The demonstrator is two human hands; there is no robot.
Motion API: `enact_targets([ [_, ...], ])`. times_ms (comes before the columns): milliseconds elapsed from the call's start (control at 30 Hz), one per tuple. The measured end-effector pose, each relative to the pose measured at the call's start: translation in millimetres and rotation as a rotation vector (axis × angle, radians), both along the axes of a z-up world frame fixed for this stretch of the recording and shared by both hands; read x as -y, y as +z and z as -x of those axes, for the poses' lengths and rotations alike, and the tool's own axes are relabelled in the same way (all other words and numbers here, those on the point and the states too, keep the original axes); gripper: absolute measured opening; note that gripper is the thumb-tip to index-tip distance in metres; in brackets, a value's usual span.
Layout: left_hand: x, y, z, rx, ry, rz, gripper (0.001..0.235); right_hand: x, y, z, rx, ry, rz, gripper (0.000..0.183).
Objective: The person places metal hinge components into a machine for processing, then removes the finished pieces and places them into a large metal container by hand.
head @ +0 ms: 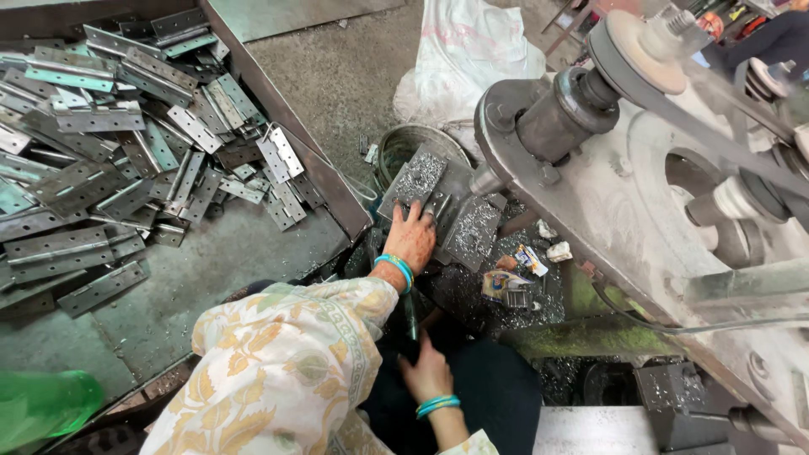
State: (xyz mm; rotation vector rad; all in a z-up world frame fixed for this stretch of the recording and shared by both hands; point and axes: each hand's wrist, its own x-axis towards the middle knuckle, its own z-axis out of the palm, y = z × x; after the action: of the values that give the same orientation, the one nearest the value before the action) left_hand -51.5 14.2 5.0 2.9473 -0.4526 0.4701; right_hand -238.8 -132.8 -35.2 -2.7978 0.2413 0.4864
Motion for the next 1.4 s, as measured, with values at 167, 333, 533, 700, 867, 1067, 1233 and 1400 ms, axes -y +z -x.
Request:
enact_targets([
  [167,9.3,-5.5,-20.8,-0.02,0.003,0.072,0.032,4.1,29.5,-20.1,0.002,0.03,0.025,0.069],
  [333,13.9,-4.8,-25.1,0.024,0.016,0.103,0.031,-7.5,0.8,-0.5,0.05,-0.04,-0.036,0.073],
  [533,9.8,-4.4,-16.9,0.066,0.013,0.092,0.032,-8.3,19.5,-5.5,-0.006,-0.025,-0.04,0.07],
  [700,10.4,-10.4,-23.1,0.018,0.022,0.103,0.031,-2.9,49.0,-25.0,-0.053,0.051,0.026,0.071],
  [867,13.1,-11.7,-29.5,0.027,0.029,0.108,0.032,2.8,12.8,-17.4,-0.028,0.0,0.04,0.067],
  [1067,7.7,-11.5,-20.7,0.005,0.016,0.097,0.031,-0.2,-49.2,15.0,0.122,-0.075,-0.043,0.071],
  [1233,10.4,-9.0,-24.7,0.113,0.05,0.085,0.032,-4.3,-14.8,3.1,0.01,-0.04,-0.04,0.078],
  [1400,14.6,-8.7,-36.0,-0.001,0.045,0.108,0.03,1.4,37.6,-20.1,-0.023,0.042,0.043,0.071],
])
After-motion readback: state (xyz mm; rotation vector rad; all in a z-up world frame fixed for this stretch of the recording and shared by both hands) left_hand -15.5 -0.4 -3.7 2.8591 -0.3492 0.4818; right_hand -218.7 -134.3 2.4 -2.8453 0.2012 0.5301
